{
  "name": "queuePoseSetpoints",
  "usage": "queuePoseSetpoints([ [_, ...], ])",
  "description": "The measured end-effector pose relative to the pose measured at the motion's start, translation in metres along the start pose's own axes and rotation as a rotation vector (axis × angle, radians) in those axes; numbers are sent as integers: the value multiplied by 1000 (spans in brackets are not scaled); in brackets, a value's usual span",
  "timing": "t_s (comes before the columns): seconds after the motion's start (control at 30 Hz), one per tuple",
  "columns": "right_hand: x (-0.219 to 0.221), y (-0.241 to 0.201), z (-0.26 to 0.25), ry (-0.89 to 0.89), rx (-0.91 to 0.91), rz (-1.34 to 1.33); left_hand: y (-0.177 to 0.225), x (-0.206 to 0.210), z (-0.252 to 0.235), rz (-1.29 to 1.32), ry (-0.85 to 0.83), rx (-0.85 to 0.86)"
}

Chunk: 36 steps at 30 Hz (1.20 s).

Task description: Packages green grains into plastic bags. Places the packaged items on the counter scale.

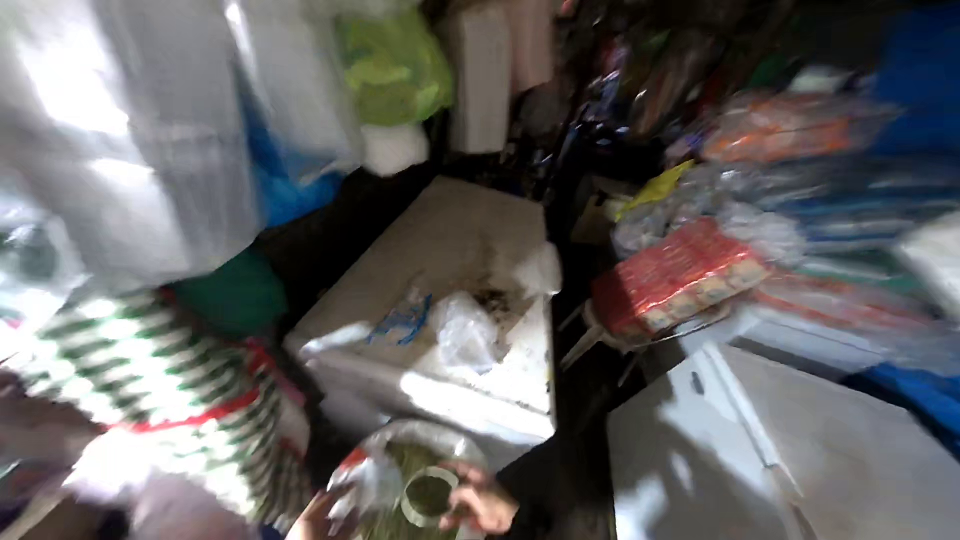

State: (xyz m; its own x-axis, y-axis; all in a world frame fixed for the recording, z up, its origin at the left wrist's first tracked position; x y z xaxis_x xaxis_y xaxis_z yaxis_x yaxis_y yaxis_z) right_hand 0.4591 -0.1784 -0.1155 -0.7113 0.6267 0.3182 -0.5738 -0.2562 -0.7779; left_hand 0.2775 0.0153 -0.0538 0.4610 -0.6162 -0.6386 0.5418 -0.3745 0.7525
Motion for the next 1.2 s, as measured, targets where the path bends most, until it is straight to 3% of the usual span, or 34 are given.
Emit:
queuePoseSetpoints([
  [0.3, 27, -87, 46, 146, -255, 198, 40, 43, -10, -42, -154, 115],
  [0.6, 39, -107, 44, 194, -349, 601, 61, 51, -11, -41, -129, 171],
  [0.8, 69, -125, 60, 214, -539, 878, 57, 58, -10, -13, -158, 113],
  [1.2, 102, -128, 65, 210, -435, 1082, 48, 61, -9, 19, -154, 56],
])
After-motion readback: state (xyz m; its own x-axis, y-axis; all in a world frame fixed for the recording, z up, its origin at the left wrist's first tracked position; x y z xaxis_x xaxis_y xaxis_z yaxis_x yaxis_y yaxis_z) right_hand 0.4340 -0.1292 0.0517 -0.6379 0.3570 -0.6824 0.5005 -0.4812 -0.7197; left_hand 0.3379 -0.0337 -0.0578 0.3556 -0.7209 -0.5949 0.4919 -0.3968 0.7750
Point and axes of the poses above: each hand's wrist, its own z-axis away from the middle knuckle, its own x-axis out of the palm, y = z × x, the point moved 10 cm from there along -z, towards the middle knuckle, and after that the axes turned 12 degrees about -z, right-handed, at the moved point
